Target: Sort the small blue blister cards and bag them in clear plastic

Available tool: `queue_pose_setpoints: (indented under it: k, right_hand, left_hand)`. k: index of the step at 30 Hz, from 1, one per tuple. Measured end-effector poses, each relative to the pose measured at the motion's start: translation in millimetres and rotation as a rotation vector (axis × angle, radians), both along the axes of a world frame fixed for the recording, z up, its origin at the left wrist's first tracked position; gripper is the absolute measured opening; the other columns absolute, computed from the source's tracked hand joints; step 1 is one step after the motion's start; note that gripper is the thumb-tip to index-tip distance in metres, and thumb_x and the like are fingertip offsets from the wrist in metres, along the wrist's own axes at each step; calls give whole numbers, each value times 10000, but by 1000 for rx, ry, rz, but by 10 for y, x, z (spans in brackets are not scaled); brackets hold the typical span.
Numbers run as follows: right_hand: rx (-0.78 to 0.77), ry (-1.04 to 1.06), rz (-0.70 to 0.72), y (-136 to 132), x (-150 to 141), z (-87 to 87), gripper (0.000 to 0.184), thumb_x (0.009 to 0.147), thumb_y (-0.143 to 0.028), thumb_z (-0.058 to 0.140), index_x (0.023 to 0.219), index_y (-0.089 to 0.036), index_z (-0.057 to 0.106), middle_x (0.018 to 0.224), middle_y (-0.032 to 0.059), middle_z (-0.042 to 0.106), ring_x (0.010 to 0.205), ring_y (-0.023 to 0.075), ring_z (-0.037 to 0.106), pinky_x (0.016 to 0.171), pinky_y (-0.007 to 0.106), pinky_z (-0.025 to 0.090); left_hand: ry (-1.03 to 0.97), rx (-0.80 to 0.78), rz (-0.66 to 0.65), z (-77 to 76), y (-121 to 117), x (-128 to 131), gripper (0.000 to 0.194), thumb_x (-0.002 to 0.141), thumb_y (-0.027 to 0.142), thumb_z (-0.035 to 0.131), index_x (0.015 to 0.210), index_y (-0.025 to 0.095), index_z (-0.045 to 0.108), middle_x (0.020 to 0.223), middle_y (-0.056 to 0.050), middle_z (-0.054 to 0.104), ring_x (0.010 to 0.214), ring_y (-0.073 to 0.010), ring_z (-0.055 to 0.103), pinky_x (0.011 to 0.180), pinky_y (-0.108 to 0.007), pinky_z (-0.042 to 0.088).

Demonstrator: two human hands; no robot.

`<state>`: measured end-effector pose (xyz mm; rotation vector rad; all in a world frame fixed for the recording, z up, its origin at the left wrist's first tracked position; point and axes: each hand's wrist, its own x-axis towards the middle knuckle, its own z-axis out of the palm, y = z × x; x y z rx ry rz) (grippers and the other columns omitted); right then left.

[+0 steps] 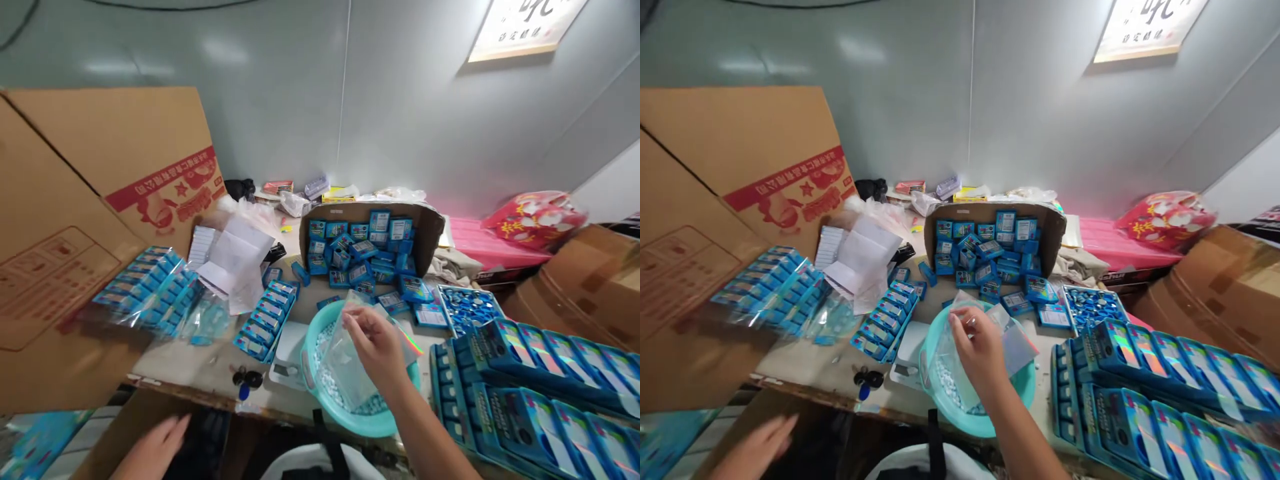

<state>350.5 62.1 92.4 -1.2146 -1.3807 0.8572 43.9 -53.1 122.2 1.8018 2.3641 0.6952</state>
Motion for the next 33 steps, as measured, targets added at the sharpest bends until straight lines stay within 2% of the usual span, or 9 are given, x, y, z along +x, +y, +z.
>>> queue_pose_setpoints:
  k: [3,6,9,11,14,21,25,29,33]
  right_hand:
    - [110,-200,1,8,-237,88,386,926,-315,560,585,-215,408,760,23,643,658,142,551,602,273,394]
    - [113,-279,46,40,-485,177,320,912,-289,552,609,-213,482,641,-9,575,571,124,482,563,269,356]
    - [44,-184,87,88,-651,224,246,878,-283,578,643,-215,554,571,-27,526,570,135,517,568,262,391]
    - [-19,-6,134,110,-721,232,290,855,-324,623,609,-217,511,612,-13,570,600,146,566,579,263,439]
    - [-114,317,178,120,-819,237,393,802,-415,704,600,-222,428,818,40,690,584,140,591,549,277,496]
    - [-186,559,49,214,-982,293,372,739,-421,795,721,-218,485,907,52,720,666,147,633,603,280,536]
    - [-321,611,30,176,-945,227,412,714,-397,818,854,-226,471,886,16,706,661,133,639,618,265,524]
    - [-346,528,-164,-12,-941,53,491,655,-379,860,738,-223,402,760,-37,621,574,92,547,536,215,453]
    - [-461,727,2,-186,-965,29,557,627,-395,871,636,-220,342,605,-79,506,461,85,509,445,205,392]
  left_hand:
    - [-241,-112,-191,26,366,272,388,912,544,542,782,184,604,673,14,600,602,-138,576,566,-259,480]
    - [-619,-135,-435,36,647,773,542,751,579,722,1114,200,583,934,-50,665,809,-186,640,695,-281,523]
    - [-702,-121,-453,23,788,1024,572,754,532,738,1190,205,564,1014,-69,668,889,-207,647,808,-319,519]
    - [-646,-112,-405,21,842,978,330,877,498,605,1018,202,632,927,-60,676,872,-211,643,826,-339,503]
    - [-522,-34,-391,56,942,788,296,955,445,482,916,204,649,958,-78,680,940,-238,631,869,-375,487]
    - [-647,-107,-769,10,1133,608,687,864,461,645,1467,267,377,1498,-118,440,1364,-291,450,1077,-427,449]
    - [-546,-48,-694,-256,1143,462,363,931,322,539,1284,247,582,1307,-102,625,1163,-252,624,941,-383,542]
    - [-462,70,-639,-499,1348,366,253,948,248,474,1103,203,669,1079,-88,720,998,-230,679,873,-365,548]
    - [-294,239,-710,-579,1655,554,231,939,213,501,1088,179,675,1038,-93,714,999,-249,652,925,-424,503]
